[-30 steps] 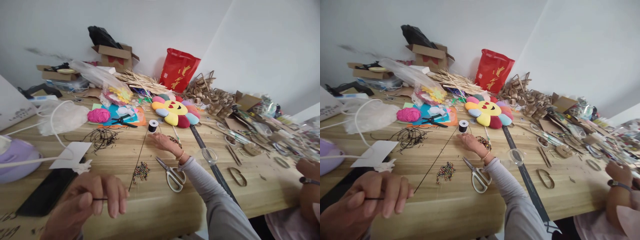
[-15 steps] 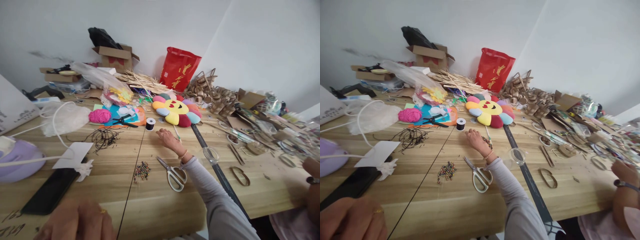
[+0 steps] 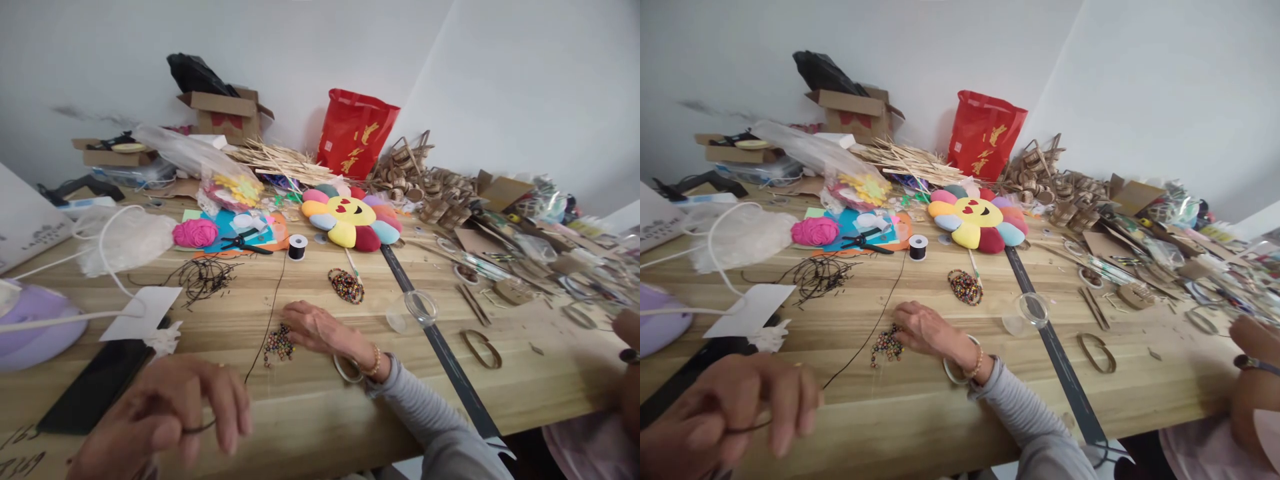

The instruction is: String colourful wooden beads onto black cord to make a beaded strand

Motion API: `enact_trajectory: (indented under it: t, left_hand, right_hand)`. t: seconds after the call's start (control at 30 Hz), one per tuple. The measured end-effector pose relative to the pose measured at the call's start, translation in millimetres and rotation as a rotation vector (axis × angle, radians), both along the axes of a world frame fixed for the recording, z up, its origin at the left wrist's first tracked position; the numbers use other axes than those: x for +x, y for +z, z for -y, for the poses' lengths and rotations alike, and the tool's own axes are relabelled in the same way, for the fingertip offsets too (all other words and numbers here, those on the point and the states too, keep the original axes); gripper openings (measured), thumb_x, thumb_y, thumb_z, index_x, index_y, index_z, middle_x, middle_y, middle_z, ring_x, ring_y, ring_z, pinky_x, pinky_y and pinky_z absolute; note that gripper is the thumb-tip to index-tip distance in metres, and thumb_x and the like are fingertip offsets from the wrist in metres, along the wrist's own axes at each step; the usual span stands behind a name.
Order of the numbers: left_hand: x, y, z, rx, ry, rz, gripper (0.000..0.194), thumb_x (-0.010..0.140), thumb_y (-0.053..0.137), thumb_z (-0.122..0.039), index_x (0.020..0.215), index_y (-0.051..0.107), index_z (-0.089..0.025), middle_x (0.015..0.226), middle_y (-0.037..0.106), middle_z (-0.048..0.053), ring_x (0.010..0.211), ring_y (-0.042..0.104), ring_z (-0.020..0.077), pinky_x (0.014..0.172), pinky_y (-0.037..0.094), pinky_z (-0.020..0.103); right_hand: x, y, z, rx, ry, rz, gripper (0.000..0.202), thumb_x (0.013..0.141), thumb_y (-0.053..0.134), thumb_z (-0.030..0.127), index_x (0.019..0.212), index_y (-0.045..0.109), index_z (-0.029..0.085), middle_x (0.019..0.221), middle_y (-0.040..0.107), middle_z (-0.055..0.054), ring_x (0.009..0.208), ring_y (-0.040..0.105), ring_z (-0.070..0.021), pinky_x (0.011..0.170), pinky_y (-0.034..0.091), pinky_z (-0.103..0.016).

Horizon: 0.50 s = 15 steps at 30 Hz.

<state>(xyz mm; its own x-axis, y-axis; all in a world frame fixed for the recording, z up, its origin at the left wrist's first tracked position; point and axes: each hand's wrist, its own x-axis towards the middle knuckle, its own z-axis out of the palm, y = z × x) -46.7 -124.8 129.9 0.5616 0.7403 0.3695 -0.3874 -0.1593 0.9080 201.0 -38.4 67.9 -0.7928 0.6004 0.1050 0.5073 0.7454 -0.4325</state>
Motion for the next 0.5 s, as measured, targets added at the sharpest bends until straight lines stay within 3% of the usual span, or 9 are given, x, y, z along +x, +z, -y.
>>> enact_trajectory:
  t: [0.1, 0.23, 0.37, 0.5]
  left_hand:
    - [1, -1.2, -19, -0.046, 0.064, -0.033, 0.026, 0.086, 0.06, -0.039, 0.071, 0.073, -0.021, 0.07, 0.072, 0.01, 0.074, 0.068, 0.0265, 0.07, 0.055, 0.04]
    - [-10, -20.5, -44, -0.078, 0.346, 0.041, 0.02, 0.082, 0.066, -0.033, 0.068, 0.073, -0.021, 0.069, 0.07, 0.007, 0.073, 0.066, 0.0239, 0.072, 0.055, 0.037]
    - [-16, -27.0, -66, -0.168, 0.604, 0.166, 0.022, 0.077, 0.071, -0.042, 0.064, 0.072, -0.024, 0.066, 0.069, 0.002, 0.072, 0.063, 0.0224, 0.078, 0.053, 0.037]
    - [-11, -23.1, -83, -0.207, 0.59, 0.229, 0.018, 0.078, 0.071, -0.038, 0.069, 0.073, -0.023, 0.07, 0.071, -0.002, 0.077, 0.063, 0.019, 0.083, 0.052, 0.032]
  right_hand:
    - [-5, -15.7, 14, -0.019, -0.052, -0.056, 0.058, 0.091, 0.057, 0.037, 0.139, 0.037, 0.012, 0.14, 0.045, -0.018, 0.131, 0.043, -0.0245, 0.106, 0.041, -0.038]
    - [-14, -40.3, 33, -0.019, -0.123, -0.001, 0.085, 0.085, 0.06, 0.051, 0.144, 0.025, 0.002, 0.148, 0.028, -0.029, 0.141, 0.024, -0.034, 0.112, 0.03, -0.05]
    - [-27, -51.2, 46, 0.04, -0.154, -0.1, 0.084, 0.087, 0.054, 0.055, 0.143, 0.023, 0.001, 0.147, 0.027, -0.029, 0.142, 0.019, -0.0334, 0.112, 0.031, -0.05]
    - [-42, -47.3, 49, 0.033, -0.204, -0.171, 0.055, 0.086, 0.059, 0.05, 0.122, 0.046, 0.01, 0.125, 0.047, -0.018, 0.119, 0.043, -0.0274, 0.1, 0.042, -0.044]
